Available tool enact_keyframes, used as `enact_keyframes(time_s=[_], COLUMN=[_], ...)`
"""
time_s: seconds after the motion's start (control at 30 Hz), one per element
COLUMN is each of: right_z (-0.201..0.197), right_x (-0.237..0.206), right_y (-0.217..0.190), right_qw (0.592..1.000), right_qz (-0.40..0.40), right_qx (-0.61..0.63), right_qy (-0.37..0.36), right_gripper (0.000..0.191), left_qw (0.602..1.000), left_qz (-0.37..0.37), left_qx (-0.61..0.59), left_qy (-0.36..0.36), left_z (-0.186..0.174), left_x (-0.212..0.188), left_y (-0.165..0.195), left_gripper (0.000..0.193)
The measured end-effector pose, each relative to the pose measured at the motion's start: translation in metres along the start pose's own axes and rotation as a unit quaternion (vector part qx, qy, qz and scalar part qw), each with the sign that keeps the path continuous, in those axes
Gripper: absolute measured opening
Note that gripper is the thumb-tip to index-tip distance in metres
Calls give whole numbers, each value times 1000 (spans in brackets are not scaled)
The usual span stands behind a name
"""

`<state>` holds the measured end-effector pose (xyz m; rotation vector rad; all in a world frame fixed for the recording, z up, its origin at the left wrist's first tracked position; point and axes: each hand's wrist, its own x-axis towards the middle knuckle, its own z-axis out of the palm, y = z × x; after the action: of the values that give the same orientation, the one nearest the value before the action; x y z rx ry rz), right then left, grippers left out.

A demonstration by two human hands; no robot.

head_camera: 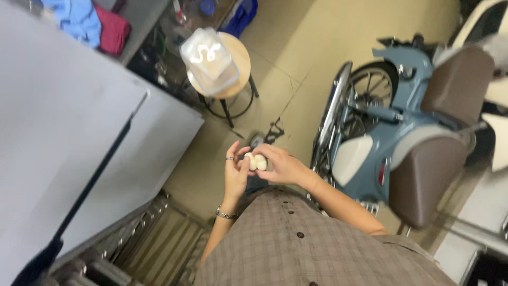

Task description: The person carries a pink plastic cup of pink glaze across the kitchen to a work table, wipes the table with a cloth, then threads a white heart-shaped dough piece onto a wooden skewer and dips and rotates it in the glaze to coat its surface, holding the coated piece over the cup. The person then coats a pink heart-shaped dough piece the same way on the skewer.

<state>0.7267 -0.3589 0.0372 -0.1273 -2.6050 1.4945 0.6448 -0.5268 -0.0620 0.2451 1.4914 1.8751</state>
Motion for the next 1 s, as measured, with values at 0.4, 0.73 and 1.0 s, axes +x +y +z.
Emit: enact_keyframes(time_s=[0.4, 0.73, 1.0], right_z=[-216, -368, -463], right_x=[242, 417, 591], right_y=[140, 257, 323], right_qw=[994, 999, 990], right_qz=[66, -15, -77], right_qx=[-20, -29, -26], right_qy=[87, -11, -115], right_gripper=[46, 49, 48], left_qw=[998, 998, 986], left_qz=[-11, 40, 25], left_qx=[59, -40, -82], left_qy=[-21, 38, 142], left_z=[142, 210, 240], left_x=[356, 591, 748], left_y=[77, 71, 123], left_gripper=[54, 48, 51])
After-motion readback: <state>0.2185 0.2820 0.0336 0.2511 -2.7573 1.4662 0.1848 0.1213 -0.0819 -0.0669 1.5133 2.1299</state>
